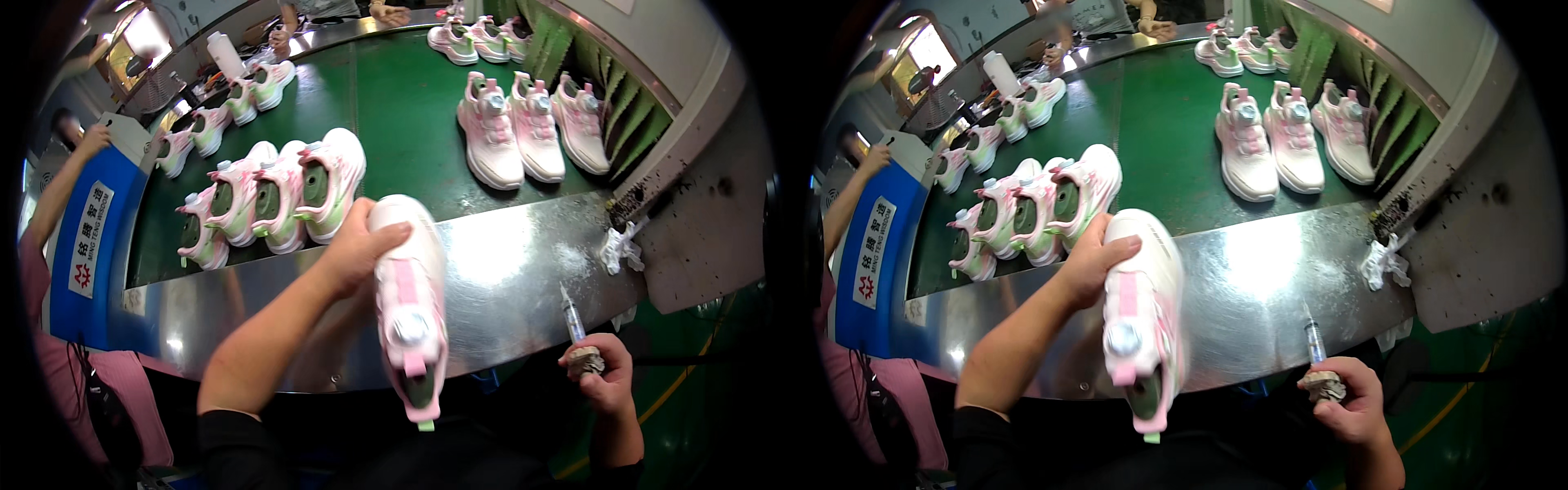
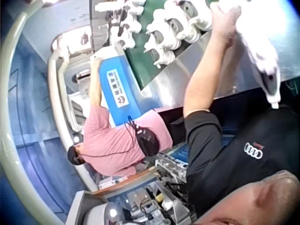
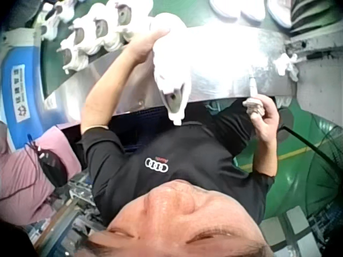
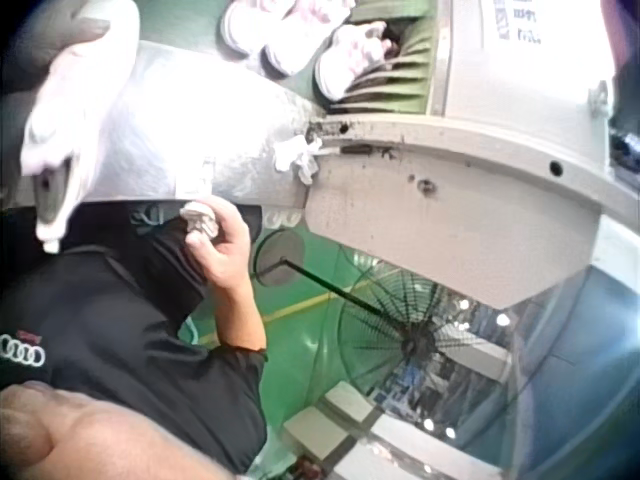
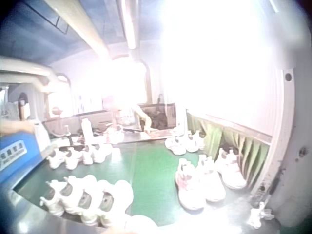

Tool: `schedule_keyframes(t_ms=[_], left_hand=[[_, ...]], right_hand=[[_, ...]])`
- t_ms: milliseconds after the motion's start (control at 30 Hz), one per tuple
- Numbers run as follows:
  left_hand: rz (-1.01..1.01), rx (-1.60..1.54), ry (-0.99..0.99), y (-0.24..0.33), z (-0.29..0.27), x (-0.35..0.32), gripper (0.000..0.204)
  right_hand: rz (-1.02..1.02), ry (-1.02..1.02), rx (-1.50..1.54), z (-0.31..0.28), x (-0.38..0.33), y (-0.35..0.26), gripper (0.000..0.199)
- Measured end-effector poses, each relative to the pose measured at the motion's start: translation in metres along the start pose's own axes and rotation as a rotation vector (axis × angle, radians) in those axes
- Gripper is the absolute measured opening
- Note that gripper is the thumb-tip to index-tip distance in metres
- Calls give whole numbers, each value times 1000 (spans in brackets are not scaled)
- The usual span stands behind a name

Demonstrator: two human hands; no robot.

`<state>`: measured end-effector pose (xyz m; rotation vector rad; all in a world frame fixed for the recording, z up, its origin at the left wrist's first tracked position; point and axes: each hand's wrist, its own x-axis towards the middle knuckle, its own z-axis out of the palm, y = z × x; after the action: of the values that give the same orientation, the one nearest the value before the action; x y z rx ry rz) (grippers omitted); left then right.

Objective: The person applies adhesive along the seams of shoes using a syringe dispenser, refills the dispenser from a bottle, wipes it with a cloth, and applies adhesive to more shoes.

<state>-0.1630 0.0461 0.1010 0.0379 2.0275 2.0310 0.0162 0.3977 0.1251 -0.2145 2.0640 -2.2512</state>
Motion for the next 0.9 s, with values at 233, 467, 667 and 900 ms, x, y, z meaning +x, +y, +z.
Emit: schedule_keyframes(t_ms=[233,467,667,900], left_hand=[[408,-567,-26,3,21,-58,69],[469,-602,-273,-6,19,-61,72],[615,-505,-297,-6,12,-68,75],[667,-497,-393,5,14,-68,69]], right_hand=[[-181,-235,364,32,47,-25,67],[-380,-405,341,101,85,-72,49],[-341,-531,383,114,109,-66,49],[-278,-509,346,119,107,-75,49]])
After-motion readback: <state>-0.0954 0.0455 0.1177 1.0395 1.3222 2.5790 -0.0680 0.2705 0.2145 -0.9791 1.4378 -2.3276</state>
